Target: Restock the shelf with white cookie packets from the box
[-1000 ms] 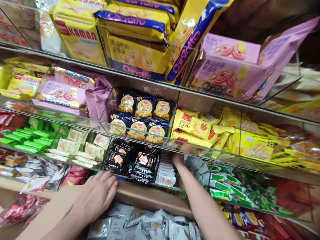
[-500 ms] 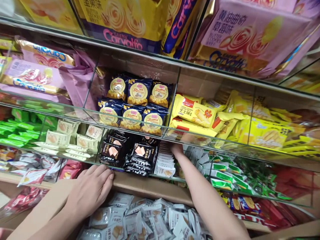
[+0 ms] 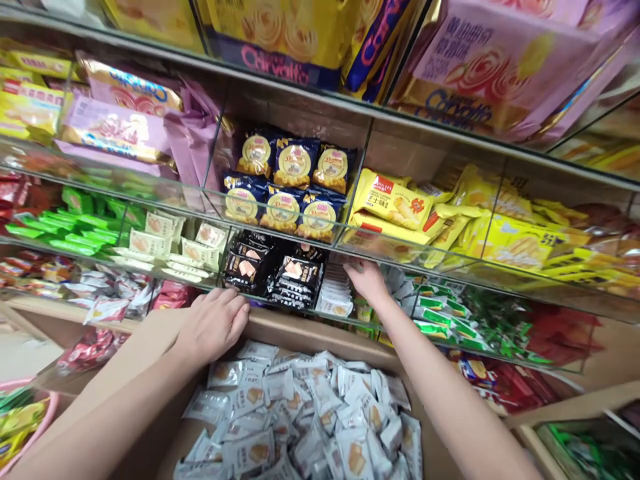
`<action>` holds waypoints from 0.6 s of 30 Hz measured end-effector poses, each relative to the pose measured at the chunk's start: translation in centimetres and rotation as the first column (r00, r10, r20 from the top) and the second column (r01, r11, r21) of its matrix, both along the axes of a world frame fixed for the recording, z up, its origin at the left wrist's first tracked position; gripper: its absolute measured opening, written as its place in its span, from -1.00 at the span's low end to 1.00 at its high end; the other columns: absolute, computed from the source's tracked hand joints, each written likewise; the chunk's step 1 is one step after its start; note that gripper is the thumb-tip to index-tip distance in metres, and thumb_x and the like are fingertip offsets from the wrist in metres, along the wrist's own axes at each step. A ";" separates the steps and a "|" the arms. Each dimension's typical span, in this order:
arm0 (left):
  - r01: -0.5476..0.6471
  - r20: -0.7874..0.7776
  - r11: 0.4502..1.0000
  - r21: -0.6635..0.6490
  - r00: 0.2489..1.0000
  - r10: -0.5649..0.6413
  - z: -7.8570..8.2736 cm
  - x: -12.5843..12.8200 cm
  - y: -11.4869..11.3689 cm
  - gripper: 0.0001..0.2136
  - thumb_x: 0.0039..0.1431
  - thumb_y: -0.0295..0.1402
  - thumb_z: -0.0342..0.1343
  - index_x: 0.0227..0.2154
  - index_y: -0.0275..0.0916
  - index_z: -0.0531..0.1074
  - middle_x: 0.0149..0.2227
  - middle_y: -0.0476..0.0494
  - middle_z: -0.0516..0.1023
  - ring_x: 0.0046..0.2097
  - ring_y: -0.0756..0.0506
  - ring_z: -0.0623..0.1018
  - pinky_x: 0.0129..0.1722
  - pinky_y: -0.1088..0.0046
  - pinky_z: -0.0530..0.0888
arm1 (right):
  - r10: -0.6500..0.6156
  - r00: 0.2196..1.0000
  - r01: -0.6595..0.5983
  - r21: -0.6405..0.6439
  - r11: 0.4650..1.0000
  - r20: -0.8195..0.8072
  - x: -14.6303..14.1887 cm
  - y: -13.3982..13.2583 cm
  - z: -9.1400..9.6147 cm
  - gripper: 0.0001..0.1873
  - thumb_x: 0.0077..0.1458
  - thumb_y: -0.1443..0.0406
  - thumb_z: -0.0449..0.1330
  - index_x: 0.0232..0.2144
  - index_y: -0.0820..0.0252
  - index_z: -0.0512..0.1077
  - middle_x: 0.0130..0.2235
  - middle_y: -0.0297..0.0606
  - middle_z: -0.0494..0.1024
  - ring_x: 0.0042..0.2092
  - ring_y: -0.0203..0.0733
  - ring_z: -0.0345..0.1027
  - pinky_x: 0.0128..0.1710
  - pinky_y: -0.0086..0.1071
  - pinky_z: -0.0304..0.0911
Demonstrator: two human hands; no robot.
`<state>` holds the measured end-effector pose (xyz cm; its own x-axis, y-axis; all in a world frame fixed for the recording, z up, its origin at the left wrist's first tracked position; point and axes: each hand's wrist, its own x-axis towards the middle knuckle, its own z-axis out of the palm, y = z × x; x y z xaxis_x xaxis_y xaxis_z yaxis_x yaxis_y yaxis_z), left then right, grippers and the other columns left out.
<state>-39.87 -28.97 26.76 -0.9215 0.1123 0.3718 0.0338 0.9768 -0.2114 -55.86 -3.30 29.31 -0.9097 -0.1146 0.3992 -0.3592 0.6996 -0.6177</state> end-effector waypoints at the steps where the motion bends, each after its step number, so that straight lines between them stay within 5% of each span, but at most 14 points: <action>1: -0.006 -0.012 1.000 -0.010 1.000 0.006 -0.1 0.0 0.1 -0.75 0.18 -0.35 -0.21 -0.51 -0.20 0.32 -0.43 -0.13 0.42 -0.35 -0.15 0.36 -0.33 0.31 0.21 | 0.063 0.998 -0.062 0.015 0.998 -0.024 2.4 0.7 0.0 -0.80 0.00 0.24 0.09 -0.31 0.19 0.41 -0.21 -0.21 0.46 -0.12 -0.12 0.28 -0.11 -0.34 0.15; 3: -0.007 -0.029 1.000 -0.004 1.000 0.007 -0.3 0.0 0.2 -0.73 0.19 -0.32 -0.22 -0.51 -0.20 0.32 -0.44 -0.13 0.42 -0.35 -0.15 0.36 -0.33 0.31 0.21 | 0.322 0.941 -0.315 0.081 0.946 -0.100 7.6 2.1 -0.8 -0.81 0.09 0.26 -0.01 -0.38 0.16 0.39 -0.31 -0.24 0.44 -0.24 -0.19 0.30 -0.21 -0.36 0.19; 5: -0.004 -0.043 1.000 0.024 0.999 0.005 -0.4 0.1 0.4 -0.70 0.21 -0.28 -0.24 -0.52 -0.20 0.33 -0.44 -0.12 0.42 -0.34 -0.15 0.36 -0.33 0.31 0.21 | 0.505 0.863 -0.496 0.245 0.833 0.028 12.3 3.5 -2.7 -0.75 0.13 0.27 -0.05 -0.44 0.14 0.40 -0.41 -0.25 0.42 -0.34 -0.20 0.27 -0.30 -0.36 0.19; 8: -0.003 -0.062 0.998 0.055 0.998 0.006 -0.4 0.2 0.5 -0.68 0.21 -0.26 -0.25 -0.52 -0.19 0.33 -0.45 -0.11 0.40 -0.32 -0.16 0.36 -0.35 0.31 0.21 | 0.348 0.913 -0.409 0.457 0.790 0.214 15.9 5.1 -6.9 -0.80 0.07 0.29 0.02 -0.31 0.19 0.42 -0.27 -0.12 0.44 -0.21 -0.04 0.28 -0.22 -0.25 0.19; 11: 0.002 -0.079 0.998 0.057 0.997 0.003 -0.4 0.3 0.4 -0.68 0.21 -0.26 -0.24 -0.53 -0.19 0.34 -0.47 -0.10 0.40 -0.32 -0.16 0.36 -0.35 0.32 0.20 | 0.117 0.931 -0.307 0.567 0.765 0.345 16.0 5.6 -10.2 -0.60 -0.03 0.35 0.08 -0.08 0.33 0.34 -0.02 0.05 0.34 -0.04 0.11 0.22 -0.06 -0.15 0.12; 14: 0.008 -0.084 0.998 0.059 0.996 -0.003 -0.3 0.5 0.4 -0.68 0.21 -0.26 -0.24 -0.54 -0.19 0.34 -0.47 -0.09 0.40 -0.33 -0.15 0.37 -0.35 0.33 0.20 | 0.031 0.927 -0.266 0.595 0.758 0.375 15.4 5.4 -11.3 -0.42 -0.12 0.43 0.10 0.03 0.38 0.24 0.06 0.11 0.24 0.00 0.12 0.20 -0.05 -0.17 0.12; 18: 0.003 -0.100 0.997 0.077 0.995 0.005 -0.1 0.9 0.8 -0.69 0.21 -0.25 -0.24 -0.52 -0.20 0.33 -0.46 -0.09 0.40 -0.33 -0.14 0.37 -0.33 0.33 0.22 | 0.075 0.915 -0.293 0.526 0.798 0.396 15.4 5.5 -10.9 -0.61 -0.17 0.48 0.09 -0.19 0.32 0.42 -0.19 0.03 0.46 -0.11 0.05 0.30 -0.15 -0.23 0.19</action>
